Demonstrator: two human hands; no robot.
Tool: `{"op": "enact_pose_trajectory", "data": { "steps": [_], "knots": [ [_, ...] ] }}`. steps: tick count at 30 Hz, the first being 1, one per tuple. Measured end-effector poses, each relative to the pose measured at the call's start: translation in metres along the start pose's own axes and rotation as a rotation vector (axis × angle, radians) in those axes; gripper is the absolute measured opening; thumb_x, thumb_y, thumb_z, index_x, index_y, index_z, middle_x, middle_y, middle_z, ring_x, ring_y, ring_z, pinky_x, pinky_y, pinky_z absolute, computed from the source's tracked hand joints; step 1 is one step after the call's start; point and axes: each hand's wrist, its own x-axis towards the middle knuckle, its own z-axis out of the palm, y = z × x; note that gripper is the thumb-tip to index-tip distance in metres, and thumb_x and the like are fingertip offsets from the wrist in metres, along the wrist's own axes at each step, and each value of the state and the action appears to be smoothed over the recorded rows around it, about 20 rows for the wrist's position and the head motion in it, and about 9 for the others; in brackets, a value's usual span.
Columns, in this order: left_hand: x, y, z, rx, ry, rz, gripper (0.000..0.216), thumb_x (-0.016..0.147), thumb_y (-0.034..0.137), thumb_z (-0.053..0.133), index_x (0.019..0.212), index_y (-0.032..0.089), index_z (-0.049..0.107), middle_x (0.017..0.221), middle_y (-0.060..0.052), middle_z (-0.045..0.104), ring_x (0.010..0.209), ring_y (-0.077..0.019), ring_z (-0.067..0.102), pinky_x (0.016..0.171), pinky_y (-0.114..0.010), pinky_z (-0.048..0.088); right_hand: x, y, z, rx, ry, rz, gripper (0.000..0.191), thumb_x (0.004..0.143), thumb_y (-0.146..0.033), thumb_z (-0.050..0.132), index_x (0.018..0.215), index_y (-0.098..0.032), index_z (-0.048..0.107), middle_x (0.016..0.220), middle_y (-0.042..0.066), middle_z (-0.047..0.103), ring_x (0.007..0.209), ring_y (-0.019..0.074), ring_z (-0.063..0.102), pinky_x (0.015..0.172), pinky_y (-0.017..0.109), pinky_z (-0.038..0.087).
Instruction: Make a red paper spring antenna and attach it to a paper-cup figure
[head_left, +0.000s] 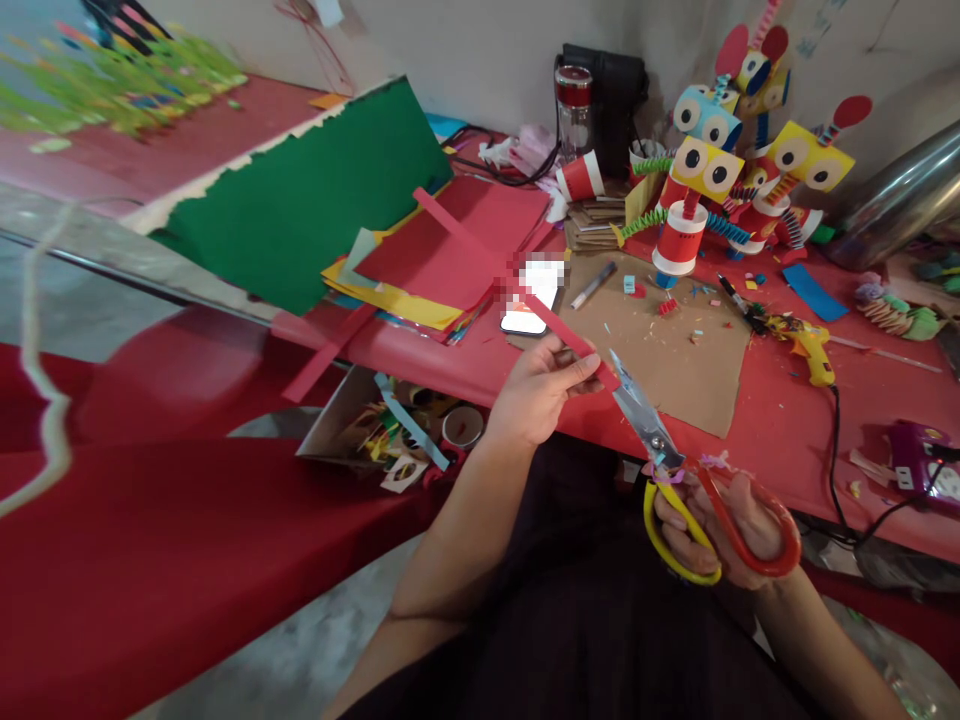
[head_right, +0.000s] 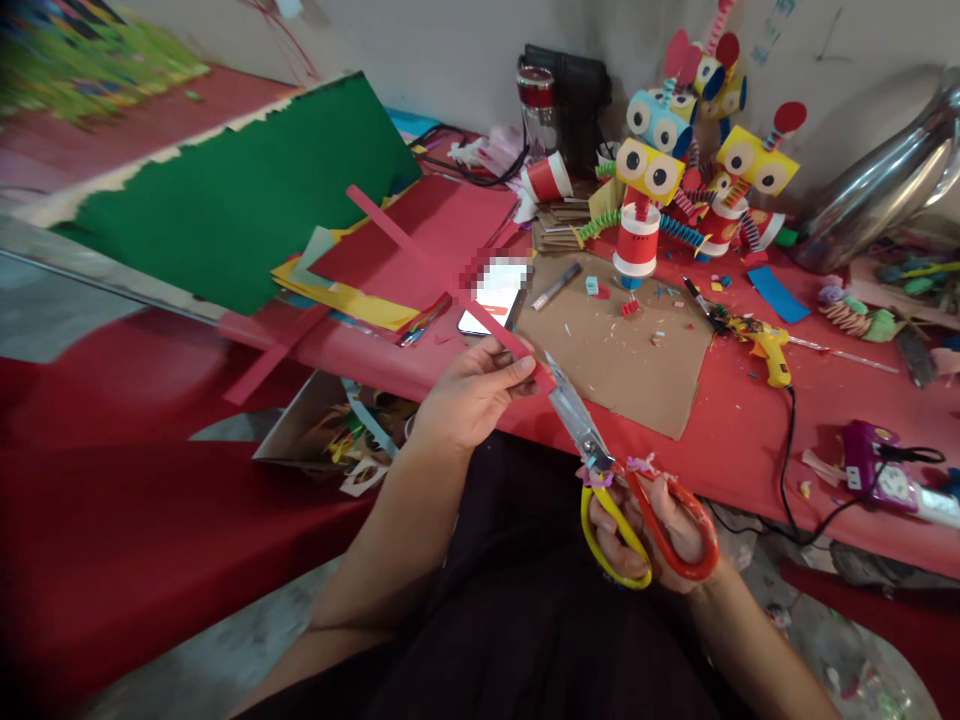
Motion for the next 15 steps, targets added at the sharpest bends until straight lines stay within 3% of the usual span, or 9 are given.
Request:
{"op": "enact_pose_trajectory", "data": {
  "steps": [15],
  "knots": [
    [-0.004,0.011,-0.003,0.203,-0.034,0.08,0.029,0.061,0.015,0.079,0.084,0.016,0.062,0.057,0.004,0.065,0.057,-0.0133,0.066,0.056,-0.024,0.058,0.0,-0.006,0.004,-0.088,-0.041,-0.021,0.071,0.078,-0.087,0.035,0.085,-0.019,0.051,0.049,-0.009,0.033,0.036,0.0068,0.022,0.035,0.023,0.02]
  ]
}}
